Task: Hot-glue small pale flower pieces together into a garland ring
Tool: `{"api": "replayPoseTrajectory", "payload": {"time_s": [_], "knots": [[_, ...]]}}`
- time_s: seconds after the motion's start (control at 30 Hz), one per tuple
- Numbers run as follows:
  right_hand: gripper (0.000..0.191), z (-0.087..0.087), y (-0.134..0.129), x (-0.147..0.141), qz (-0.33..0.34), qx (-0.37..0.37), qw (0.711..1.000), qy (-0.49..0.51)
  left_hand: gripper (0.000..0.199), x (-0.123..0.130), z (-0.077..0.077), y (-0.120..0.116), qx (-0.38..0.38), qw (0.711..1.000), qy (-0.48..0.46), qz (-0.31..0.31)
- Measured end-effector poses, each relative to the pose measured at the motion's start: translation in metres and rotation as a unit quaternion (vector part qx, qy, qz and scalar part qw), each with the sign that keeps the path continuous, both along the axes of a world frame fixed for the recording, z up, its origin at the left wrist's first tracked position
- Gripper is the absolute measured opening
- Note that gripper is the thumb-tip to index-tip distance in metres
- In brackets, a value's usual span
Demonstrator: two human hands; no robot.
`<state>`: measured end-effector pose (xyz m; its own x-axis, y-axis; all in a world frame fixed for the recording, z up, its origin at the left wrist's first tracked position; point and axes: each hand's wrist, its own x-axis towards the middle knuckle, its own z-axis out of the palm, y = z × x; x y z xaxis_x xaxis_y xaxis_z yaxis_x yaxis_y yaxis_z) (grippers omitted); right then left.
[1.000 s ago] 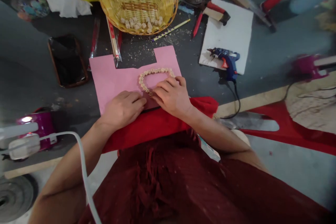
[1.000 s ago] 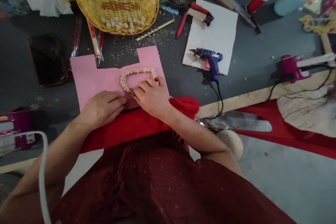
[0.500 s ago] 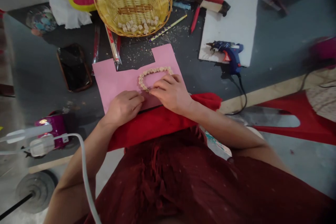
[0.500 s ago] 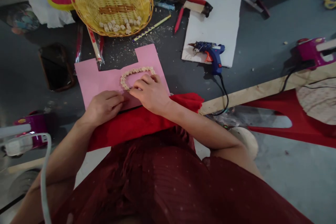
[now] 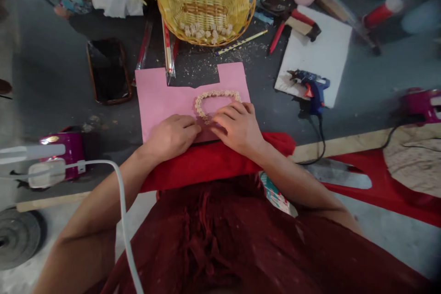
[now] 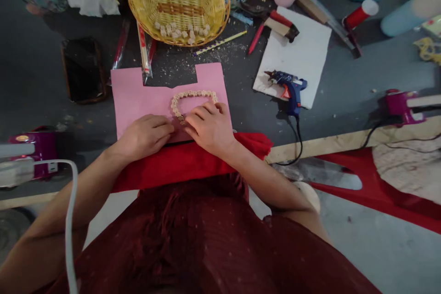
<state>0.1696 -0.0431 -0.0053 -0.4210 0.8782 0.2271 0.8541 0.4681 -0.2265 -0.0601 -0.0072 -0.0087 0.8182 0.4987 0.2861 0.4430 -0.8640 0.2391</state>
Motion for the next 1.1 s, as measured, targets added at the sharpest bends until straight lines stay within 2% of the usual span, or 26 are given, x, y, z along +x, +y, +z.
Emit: {"api": "replayPoseTrajectory", "payload": {"time_s": [0.33,0.67,1.1], "knots": [[0.019,0.0,0.001,-0.005,-0.004,-0.026,1.0,-0.01,0.028,-0.001,-0.002,-0.001,0.01,1.0,-0.002,-0.005],[0.017,-0.001,-0.001,-0.006,-0.01,-0.01,1.0,-0.007,0.027,-0.001,-0.002,-0.002,0.019,1.0,0.004,-0.004],[0.015,-0.004,-0.002,-0.009,-0.02,0.025,0.999,-0.001,0.029,-0.001,-0.003,-0.002,-0.005,1.0,0.023,0.001]]}}
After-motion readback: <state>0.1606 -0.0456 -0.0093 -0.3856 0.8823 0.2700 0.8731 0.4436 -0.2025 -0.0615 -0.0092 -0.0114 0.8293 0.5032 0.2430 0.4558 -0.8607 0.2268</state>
